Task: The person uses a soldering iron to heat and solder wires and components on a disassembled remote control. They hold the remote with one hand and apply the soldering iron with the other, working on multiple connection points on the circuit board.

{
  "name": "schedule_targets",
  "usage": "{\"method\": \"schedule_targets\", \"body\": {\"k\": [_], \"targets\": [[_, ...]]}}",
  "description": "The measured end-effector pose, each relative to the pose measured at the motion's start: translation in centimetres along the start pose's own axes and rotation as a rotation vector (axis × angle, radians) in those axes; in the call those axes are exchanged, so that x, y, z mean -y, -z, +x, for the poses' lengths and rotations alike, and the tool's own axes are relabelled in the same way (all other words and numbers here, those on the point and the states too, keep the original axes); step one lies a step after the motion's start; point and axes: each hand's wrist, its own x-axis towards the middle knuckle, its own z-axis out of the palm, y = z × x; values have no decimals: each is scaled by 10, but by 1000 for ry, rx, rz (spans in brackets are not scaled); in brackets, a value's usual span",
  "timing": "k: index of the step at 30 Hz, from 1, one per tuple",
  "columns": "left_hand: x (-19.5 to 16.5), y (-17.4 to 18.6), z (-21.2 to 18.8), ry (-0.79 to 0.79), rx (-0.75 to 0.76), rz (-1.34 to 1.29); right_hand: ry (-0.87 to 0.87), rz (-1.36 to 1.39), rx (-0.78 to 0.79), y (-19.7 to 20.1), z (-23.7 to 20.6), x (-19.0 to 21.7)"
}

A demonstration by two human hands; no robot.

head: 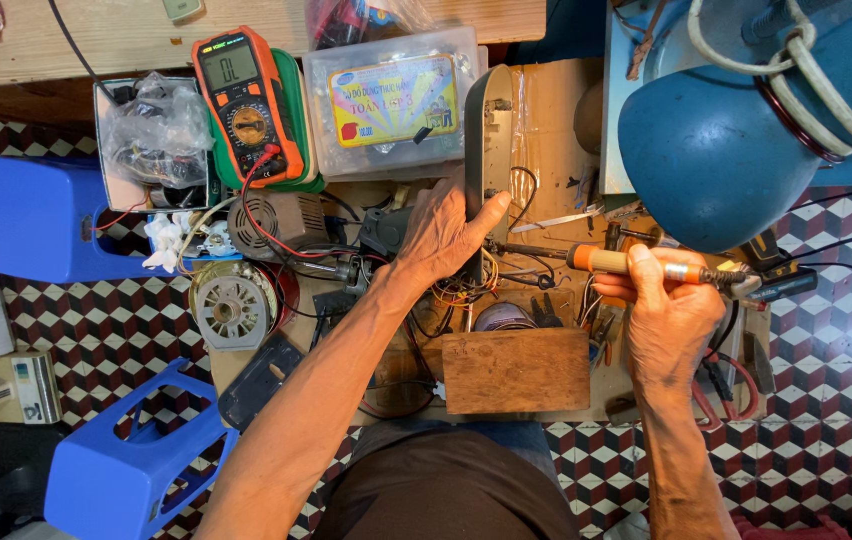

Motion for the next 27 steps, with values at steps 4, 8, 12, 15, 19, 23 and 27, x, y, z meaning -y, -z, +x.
{"method": "schedule_targets", "body": {"k": [4,8,12,15,19,23,27], "targets": [[0,2,-1,12,4,7,-13,-41,2,-2,1,3],[-1,2,-2,-27,-25,5,-32,-33,6,-3,3,6],[1,1,0,-45,-20,-13,-15,-20,20,-3,4,6],[2,1,0,-5,4,-8,4,-24,17,-2,3,6],[5,1,-2,-23,-19,-5,41,2,7,1,0,8],[8,-1,-1,-37,-28,17,4,-2,10,-1,-1,9],[10,-1,-2,-61,-52,25,-19,-44,9,-6,0,10]]}}
